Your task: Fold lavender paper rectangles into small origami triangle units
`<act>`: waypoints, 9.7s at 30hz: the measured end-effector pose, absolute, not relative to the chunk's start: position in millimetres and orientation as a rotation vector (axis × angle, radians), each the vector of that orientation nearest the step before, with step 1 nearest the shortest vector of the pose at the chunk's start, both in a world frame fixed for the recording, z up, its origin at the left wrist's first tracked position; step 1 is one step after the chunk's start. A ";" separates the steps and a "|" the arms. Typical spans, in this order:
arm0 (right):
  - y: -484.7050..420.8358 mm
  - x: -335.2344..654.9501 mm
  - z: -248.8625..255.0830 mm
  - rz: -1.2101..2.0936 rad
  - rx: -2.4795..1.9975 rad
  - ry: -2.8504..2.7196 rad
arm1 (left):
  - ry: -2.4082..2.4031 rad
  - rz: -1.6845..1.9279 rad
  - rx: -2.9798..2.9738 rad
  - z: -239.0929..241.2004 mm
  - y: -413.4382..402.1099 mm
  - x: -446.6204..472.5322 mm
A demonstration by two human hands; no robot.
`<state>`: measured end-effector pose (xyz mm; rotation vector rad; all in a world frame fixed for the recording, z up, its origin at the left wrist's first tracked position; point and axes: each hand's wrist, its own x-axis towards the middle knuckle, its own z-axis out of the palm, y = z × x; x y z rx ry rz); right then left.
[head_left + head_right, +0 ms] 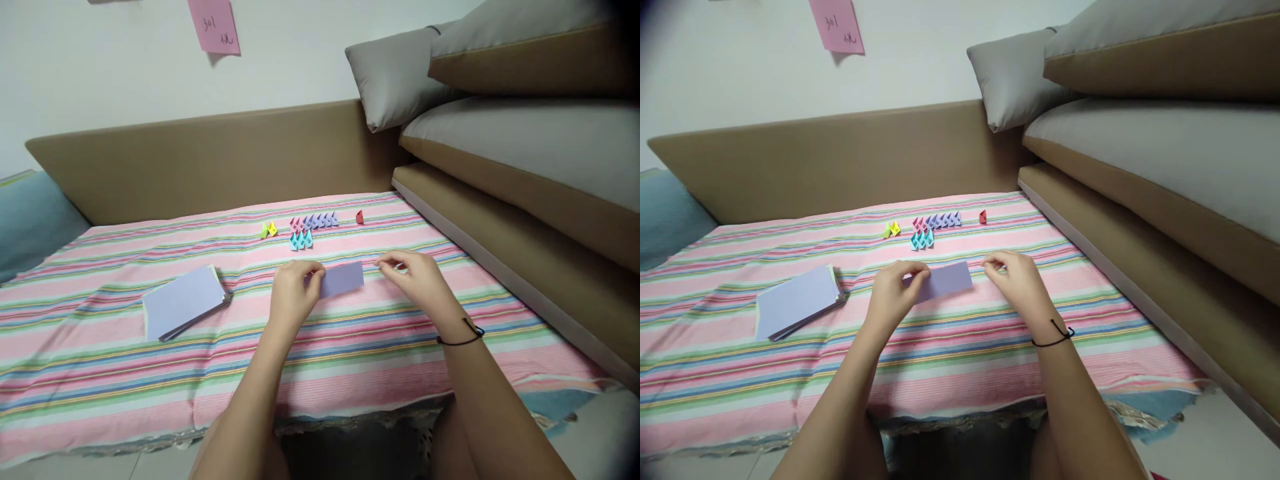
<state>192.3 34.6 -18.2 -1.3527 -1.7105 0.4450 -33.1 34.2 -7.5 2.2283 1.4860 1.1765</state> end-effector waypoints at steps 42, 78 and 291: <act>32.9 189.5 -17.5 0.971 -1.157 -1.414 | 1.190 1.285 1.404 -2.0 33.1 -32.5; 29.1 203.2 -14.7 1.124 -0.969 -1.458 | 0.853 0.936 1.439 12.5 32.6 -63.4; 16.8 147.4 -8.2 0.455 -1.040 -1.581 | 0.816 1.837 0.966 -3.4 39.8 -39.0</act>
